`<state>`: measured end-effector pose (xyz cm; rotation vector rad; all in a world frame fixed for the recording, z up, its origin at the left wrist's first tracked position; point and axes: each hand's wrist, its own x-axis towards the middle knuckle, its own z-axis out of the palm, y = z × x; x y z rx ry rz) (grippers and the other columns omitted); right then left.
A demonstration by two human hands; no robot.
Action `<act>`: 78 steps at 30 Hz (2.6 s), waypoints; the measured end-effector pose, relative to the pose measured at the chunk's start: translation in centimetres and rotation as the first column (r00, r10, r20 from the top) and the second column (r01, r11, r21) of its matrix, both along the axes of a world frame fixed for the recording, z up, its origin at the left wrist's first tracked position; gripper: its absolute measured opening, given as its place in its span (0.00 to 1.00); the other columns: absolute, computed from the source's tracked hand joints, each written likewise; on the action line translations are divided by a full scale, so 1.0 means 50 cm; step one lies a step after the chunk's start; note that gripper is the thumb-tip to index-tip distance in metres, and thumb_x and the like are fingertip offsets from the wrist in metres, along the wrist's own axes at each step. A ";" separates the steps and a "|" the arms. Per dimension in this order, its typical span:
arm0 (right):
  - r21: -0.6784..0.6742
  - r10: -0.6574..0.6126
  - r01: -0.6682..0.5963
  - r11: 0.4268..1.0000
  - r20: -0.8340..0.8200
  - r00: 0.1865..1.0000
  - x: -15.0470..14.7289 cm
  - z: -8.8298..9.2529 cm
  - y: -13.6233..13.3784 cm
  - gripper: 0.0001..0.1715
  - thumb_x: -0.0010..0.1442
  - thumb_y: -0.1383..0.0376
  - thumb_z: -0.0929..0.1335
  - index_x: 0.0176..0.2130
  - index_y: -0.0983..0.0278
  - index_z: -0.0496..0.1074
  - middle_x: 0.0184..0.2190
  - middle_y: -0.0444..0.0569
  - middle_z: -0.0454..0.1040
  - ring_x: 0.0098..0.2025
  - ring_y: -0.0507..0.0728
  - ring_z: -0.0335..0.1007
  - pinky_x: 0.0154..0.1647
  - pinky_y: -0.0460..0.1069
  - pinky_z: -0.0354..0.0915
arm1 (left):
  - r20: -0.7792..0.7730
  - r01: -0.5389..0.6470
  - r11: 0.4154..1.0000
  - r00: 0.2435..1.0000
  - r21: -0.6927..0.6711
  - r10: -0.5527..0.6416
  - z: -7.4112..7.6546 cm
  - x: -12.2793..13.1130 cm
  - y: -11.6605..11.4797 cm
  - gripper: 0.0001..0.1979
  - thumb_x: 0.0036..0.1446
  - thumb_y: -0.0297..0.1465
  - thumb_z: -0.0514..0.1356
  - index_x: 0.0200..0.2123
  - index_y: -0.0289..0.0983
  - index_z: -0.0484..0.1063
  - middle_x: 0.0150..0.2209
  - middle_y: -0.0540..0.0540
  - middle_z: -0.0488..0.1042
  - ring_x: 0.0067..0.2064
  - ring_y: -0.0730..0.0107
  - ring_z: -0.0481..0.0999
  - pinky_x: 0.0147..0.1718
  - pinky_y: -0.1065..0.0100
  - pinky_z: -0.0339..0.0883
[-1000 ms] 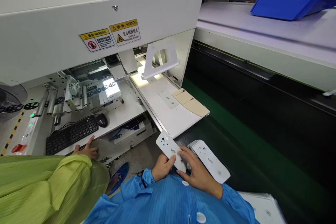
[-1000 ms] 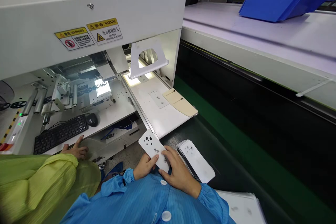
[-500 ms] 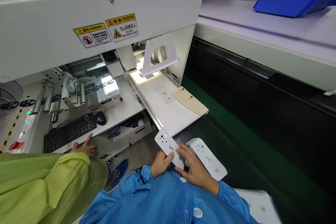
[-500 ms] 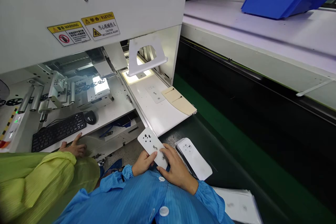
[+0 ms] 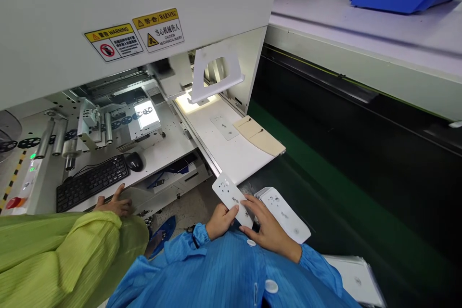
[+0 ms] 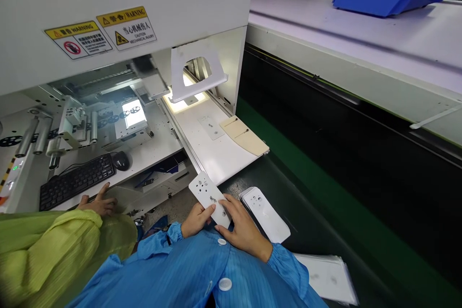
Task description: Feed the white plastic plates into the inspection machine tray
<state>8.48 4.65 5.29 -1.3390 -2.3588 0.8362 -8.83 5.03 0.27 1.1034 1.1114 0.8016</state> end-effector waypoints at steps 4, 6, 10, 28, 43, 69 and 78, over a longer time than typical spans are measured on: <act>0.004 0.009 -0.009 1.000 -0.013 1.000 0.002 0.000 0.003 0.33 0.55 0.56 0.68 0.56 0.62 0.59 0.59 0.57 0.59 0.60 0.64 0.55 0.58 0.61 0.58 | 0.003 0.007 1.000 1.000 0.006 -0.007 0.006 0.002 0.005 0.29 0.48 0.57 0.50 0.19 0.36 0.63 0.14 0.52 0.59 0.18 0.77 0.58 0.20 0.71 0.52; 0.000 0.010 -0.010 1.000 -0.015 1.000 0.002 0.001 0.004 0.33 0.55 0.56 0.68 0.56 0.62 0.59 0.59 0.57 0.59 0.60 0.64 0.55 0.58 0.61 0.58 | -0.003 0.010 1.000 1.000 0.016 -0.010 0.008 0.002 0.006 0.29 0.48 0.57 0.49 0.19 0.36 0.63 0.14 0.52 0.59 0.18 0.77 0.58 0.20 0.71 0.52; -0.014 0.001 -0.001 1.000 -0.007 1.000 0.003 0.001 0.004 0.33 0.55 0.56 0.68 0.56 0.62 0.59 0.59 0.57 0.58 0.60 0.64 0.55 0.58 0.60 0.58 | -0.004 0.014 1.000 1.000 0.023 -0.014 0.006 0.002 0.006 0.29 0.49 0.57 0.49 0.19 0.35 0.63 0.14 0.51 0.60 0.18 0.77 0.58 0.20 0.71 0.52; -0.060 -0.008 0.008 0.998 -0.011 1.000 0.003 -0.005 -0.002 0.34 0.55 0.54 0.67 0.57 0.60 0.58 0.60 0.56 0.56 0.61 0.64 0.53 0.59 0.61 0.58 | 0.025 -0.008 1.000 1.000 0.003 0.008 0.005 0.004 0.003 0.31 0.46 0.59 0.50 0.19 0.34 0.64 0.14 0.52 0.60 0.17 0.78 0.57 0.19 0.71 0.51; 0.018 0.026 -0.026 1.000 -0.006 1.000 0.006 -0.020 0.000 0.33 0.56 0.52 0.66 0.58 0.60 0.58 0.60 0.56 0.57 0.61 0.64 0.54 0.59 0.60 0.57 | 0.046 -0.015 0.999 0.999 0.051 0.012 -0.008 0.000 -0.005 0.31 0.48 0.58 0.49 0.24 0.33 0.67 0.16 0.51 0.61 0.18 0.78 0.58 0.18 0.72 0.52; 0.047 -0.008 0.007 0.999 0.011 1.000 -0.002 0.000 -0.002 0.31 0.56 0.54 0.66 0.57 0.59 0.59 0.59 0.55 0.58 0.59 0.65 0.56 0.58 0.61 0.59 | 0.066 -0.045 0.998 0.997 0.038 0.043 0.001 -0.010 -0.007 0.31 0.48 0.59 0.49 0.19 0.35 0.64 0.14 0.53 0.59 0.18 0.78 0.58 0.20 0.71 0.53; 0.030 -0.023 0.022 0.999 0.035 0.999 0.002 -0.006 0.000 0.31 0.56 0.55 0.66 0.57 0.60 0.60 0.59 0.55 0.57 0.60 0.64 0.54 0.59 0.61 0.58 | 0.062 -0.063 0.997 0.996 0.032 0.061 0.005 -0.010 -0.004 0.30 0.48 0.59 0.49 0.19 0.35 0.62 0.15 0.53 0.58 0.18 0.78 0.58 0.20 0.71 0.52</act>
